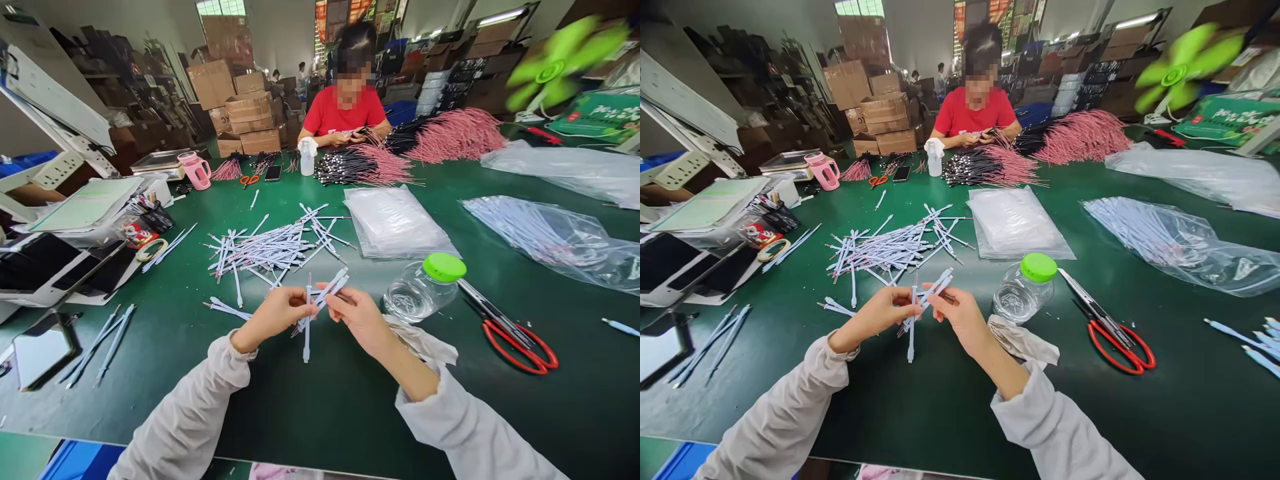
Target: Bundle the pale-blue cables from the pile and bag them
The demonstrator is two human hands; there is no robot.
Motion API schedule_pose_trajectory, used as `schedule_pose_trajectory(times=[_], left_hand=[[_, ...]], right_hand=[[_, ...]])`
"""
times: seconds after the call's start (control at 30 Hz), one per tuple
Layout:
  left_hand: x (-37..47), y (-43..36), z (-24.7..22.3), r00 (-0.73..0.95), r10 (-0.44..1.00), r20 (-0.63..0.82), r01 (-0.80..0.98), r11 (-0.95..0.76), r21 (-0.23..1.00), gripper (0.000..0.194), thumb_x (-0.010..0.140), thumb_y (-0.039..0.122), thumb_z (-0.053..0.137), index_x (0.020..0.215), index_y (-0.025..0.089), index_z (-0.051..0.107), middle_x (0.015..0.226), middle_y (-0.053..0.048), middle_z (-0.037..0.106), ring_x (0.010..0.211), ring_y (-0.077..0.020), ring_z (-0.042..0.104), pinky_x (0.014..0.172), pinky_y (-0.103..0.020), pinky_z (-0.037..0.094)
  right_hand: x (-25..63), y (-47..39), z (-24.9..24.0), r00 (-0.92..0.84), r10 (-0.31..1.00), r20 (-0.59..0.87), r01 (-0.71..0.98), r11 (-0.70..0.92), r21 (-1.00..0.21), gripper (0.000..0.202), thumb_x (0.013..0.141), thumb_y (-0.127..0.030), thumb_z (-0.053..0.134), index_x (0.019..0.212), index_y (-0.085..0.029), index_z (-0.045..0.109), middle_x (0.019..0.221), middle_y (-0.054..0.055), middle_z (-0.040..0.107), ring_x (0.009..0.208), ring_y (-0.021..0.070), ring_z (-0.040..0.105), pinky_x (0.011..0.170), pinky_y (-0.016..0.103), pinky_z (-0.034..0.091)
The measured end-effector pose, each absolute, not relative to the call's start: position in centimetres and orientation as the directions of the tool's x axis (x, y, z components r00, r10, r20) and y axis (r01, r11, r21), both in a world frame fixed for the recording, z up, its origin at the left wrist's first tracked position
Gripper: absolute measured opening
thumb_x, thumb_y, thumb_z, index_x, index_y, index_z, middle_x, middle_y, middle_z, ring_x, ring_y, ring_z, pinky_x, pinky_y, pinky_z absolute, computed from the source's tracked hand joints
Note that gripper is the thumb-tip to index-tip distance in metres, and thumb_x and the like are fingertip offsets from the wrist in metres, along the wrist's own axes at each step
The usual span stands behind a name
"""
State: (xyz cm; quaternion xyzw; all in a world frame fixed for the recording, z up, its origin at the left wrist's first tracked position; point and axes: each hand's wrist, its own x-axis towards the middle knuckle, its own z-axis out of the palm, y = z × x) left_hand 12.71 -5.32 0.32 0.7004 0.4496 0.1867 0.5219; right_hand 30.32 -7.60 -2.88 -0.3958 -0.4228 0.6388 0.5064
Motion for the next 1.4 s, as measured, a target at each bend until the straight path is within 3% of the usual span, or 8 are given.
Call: schedule_pose_trajectory(times=[0.23, 0.4, 0.5, 0.7, 0.93, 1.1, 1.23, 1.4], left_hand=[[13.4, -6.1, -0.7, 0.569, 0.779, -0.261, 0.350, 0.058, 0.935, 0.024, 0.074, 0.039, 0.061, 0.070, 0.015, 0.058, 0.068, -0.002, 0.064, 0.054, -0.0097, 0.051, 0.050, -0.020, 0.037], [13.6, -6.2, -1.3, 0.619, 0.737, -0.270, 0.304, 0.092, 0.948, 0.025, 0.073, 0.039, 0.063, 0.072, 0.014, 0.061, 0.071, -0.003, 0.064, 0.058, -0.0103, 0.053, 0.053, -0.020, 0.040], [13.7, -6.2, -1.7, 0.652, 0.712, -0.260, 0.249, 0.122, 0.961, 0.029, 0.076, 0.042, 0.059, 0.078, 0.013, 0.064, 0.075, -0.005, 0.063, 0.067, -0.0136, 0.058, 0.063, -0.023, 0.047], [12.6, -5.0, -1.3, 0.446, 0.870, -0.208, 0.319, 0.062, 0.946, 0.035, 0.082, 0.044, 0.051, 0.089, 0.015, 0.067, 0.067, 0.000, 0.053, 0.056, -0.0081, 0.049, 0.056, -0.020, 0.043], [10.6, -3.1, -1.2, 0.286, 0.922, -0.261, -0.177, 0.319, 0.931, 0.035, 0.073, 0.029, 0.069, 0.100, 0.017, 0.050, 0.069, 0.003, 0.056, 0.061, -0.0058, 0.056, 0.057, -0.014, 0.047], [12.1, -4.0, -1.6, 0.241, 0.891, -0.385, -0.555, 0.452, 0.698, 0.013, 0.072, 0.007, 0.066, 0.080, 0.011, 0.056, 0.080, -0.002, 0.061, 0.080, -0.0085, 0.064, 0.069, -0.009, 0.052], [13.8, -5.2, -1.8, 0.258, 0.857, -0.446, -0.624, 0.500, 0.600, 0.006, 0.074, 0.003, 0.063, 0.075, 0.009, 0.061, 0.082, -0.004, 0.063, 0.086, -0.0119, 0.065, 0.075, -0.011, 0.054], [14.9, -6.6, -2.3, 0.297, 0.860, -0.415, -0.588, 0.507, 0.630, 0.006, 0.071, 0.009, 0.068, 0.072, 0.010, 0.062, 0.078, -0.002, 0.064, 0.085, -0.0105, 0.064, 0.079, -0.012, 0.051]], right_hand=[[31.0, -7.8, -2.8, -0.146, 0.986, -0.075, -0.349, -0.122, -0.929, 0.026, 0.077, -0.035, 0.063, 0.097, -0.020, 0.069, 0.075, 0.000, 0.052, 0.056, 0.0068, 0.042, 0.052, 0.023, 0.034], [31.4, -7.6, -2.5, -0.254, 0.960, -0.118, -0.413, -0.218, -0.884, 0.022, 0.072, -0.034, 0.068, 0.088, -0.019, 0.070, 0.075, 0.001, 0.055, 0.055, 0.0065, 0.043, 0.050, 0.022, 0.036], [31.6, -7.5, -2.5, -0.207, 0.968, -0.140, -0.419, -0.217, -0.882, 0.020, 0.067, -0.034, 0.073, 0.077, -0.017, 0.068, 0.074, 0.001, 0.056, 0.051, 0.0062, 0.045, 0.047, 0.022, 0.036], [31.9, -7.1, -2.5, -0.036, 0.993, -0.109, -0.335, -0.115, -0.935, 0.022, 0.068, -0.036, 0.072, 0.070, -0.016, 0.063, 0.060, -0.002, 0.051, 0.046, 0.0067, 0.044, 0.043, 0.022, 0.035], [32.1, -6.9, -2.6, -0.003, 0.993, -0.116, -0.309, -0.111, -0.944, 0.024, 0.067, -0.037, 0.072, 0.069, -0.016, 0.061, 0.061, -0.001, 0.052, 0.045, 0.0066, 0.042, 0.042, 0.022, 0.034], [31.8, -7.2, -2.6, -0.071, 0.989, -0.130, -0.311, -0.146, -0.939, 0.022, 0.068, -0.035, 0.071, 0.077, -0.017, 0.066, 0.063, -0.002, 0.048, 0.047, 0.0065, 0.042, 0.043, 0.022, 0.033], [31.3, -7.3, -2.7, -0.117, 0.982, -0.148, -0.408, -0.184, -0.894, 0.024, 0.068, -0.034, 0.072, 0.085, -0.018, 0.069, 0.067, -0.002, 0.048, 0.053, 0.0071, 0.043, 0.047, 0.023, 0.035], [30.8, -7.6, -2.8, -0.004, 0.994, -0.105, -0.400, -0.098, -0.911, 0.023, 0.069, -0.034, 0.071, 0.087, -0.019, 0.070, 0.068, -0.001, 0.050, 0.053, 0.0073, 0.041, 0.048, 0.024, 0.034]])
